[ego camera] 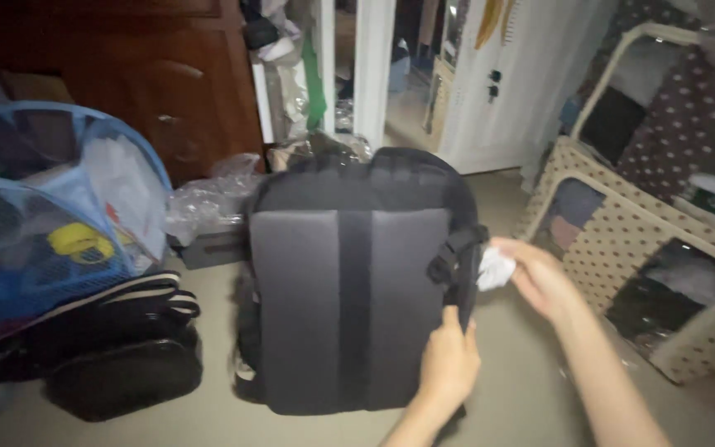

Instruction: The person wipes the straps, back panel, and front surfaces of a black backpack with a cloth.

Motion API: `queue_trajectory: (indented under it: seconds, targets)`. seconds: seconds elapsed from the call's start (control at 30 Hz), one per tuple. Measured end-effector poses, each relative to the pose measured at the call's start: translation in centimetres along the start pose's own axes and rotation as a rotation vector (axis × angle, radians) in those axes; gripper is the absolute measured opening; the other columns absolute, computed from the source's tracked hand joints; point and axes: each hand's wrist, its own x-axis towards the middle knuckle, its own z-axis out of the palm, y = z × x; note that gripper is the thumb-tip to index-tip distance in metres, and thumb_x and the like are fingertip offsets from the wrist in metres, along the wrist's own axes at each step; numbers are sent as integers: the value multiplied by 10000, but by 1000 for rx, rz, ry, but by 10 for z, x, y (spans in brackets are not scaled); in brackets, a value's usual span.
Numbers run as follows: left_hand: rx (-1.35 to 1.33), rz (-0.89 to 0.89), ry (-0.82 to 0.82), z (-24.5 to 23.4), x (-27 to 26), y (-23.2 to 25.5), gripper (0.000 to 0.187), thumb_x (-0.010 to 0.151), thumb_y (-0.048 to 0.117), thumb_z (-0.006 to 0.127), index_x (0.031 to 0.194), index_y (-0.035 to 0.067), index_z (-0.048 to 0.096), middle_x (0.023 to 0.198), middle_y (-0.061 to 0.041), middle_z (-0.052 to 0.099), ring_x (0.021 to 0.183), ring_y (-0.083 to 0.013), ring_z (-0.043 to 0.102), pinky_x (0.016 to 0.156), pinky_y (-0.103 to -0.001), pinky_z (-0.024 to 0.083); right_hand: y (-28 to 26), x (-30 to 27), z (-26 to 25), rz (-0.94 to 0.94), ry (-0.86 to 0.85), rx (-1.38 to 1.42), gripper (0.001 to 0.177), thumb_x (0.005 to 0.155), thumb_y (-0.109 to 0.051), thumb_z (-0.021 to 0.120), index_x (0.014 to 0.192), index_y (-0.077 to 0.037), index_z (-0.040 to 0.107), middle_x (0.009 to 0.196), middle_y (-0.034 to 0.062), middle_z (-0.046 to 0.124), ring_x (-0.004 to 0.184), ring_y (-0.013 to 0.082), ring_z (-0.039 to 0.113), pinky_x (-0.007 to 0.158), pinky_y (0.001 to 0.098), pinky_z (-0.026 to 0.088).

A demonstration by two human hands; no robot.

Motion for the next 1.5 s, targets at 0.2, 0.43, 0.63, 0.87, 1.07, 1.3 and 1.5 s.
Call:
queue_trajectory:
  seconds: [0.2, 0.43, 0.63, 0.87, 1.07, 1.3, 1.5]
  targets:
    - [14, -22, -86, -19, -15, 10, 212, 1083, 293, 467, 1178, 107, 428, 980, -312, 665, 881, -577, 624, 746, -657, 456, -32, 70, 30, 351, -307, -71, 910, 1009, -778, 436, 934, 73, 748, 864, 182, 764, 744, 247, 716, 775, 324, 563]
    - [20, 22, -172, -23, -18, 9, 289, 1100, 304, 418, 1277, 75, 402, 975, -321, 659, 891, -582, 617, 756, -651, 459, -71, 39, 76, 408, -316, -166, 805, 958, -658, 361, 1403, -21, 572, 1242, 251, 661, 1074, 346, 627, 1000, 471, 495]
    - [49, 51, -185, -21, -13, 8, 393, 1081, 281, 426, 1425, 124, 323, 936, -317, 657, 866, -589, 616, 731, -657, 464, -67, 58, 68, 285, -221, -159, 503, 999, -483, 549, 1225, -37, 606, 1061, 191, 706, 864, 299, 684, 790, 487, 596]
    - [-24, 220, -146, -47, -19, 27, 381, 982, 155, 484, 1343, 99, 379, 983, -309, 622, 858, -600, 579, 707, -641, 433, -133, -5, 102, -64, -242, -201, 265, 973, -272, 599, 945, -9, 589, 770, 162, 647, 615, 300, 652, 566, 444, 588]
    - [5, 183, -565, -84, -63, 45, 260, 847, 214, 448, 1049, 52, 474, 831, -296, 564, 824, -490, 591, 806, -533, 438, -156, -134, 121, -95, -61, -578, 244, 799, -132, 794, 881, 17, 620, 615, 234, 695, 433, 318, 632, 378, 419, 490]
    - [87, 302, -374, -89, -45, -50, 619, 657, 382, 777, 1241, 308, 584, 1135, -17, 649, 1039, -255, 621, 897, -366, 437, -83, -188, 137, -106, 63, -810, 543, 631, -187, 912, 1154, -117, 785, 965, 10, 815, 849, 117, 677, 778, 259, 548]
    - [-681, -309, -145, -163, -32, 4, 150, 832, 184, 525, 914, 206, 649, 955, 64, 696, 966, -82, 635, 933, -272, 420, 23, -201, 165, -325, 110, -662, 563, 691, -225, 875, 1225, -103, 747, 1170, -2, 800, 1084, 120, 725, 940, 265, 537]
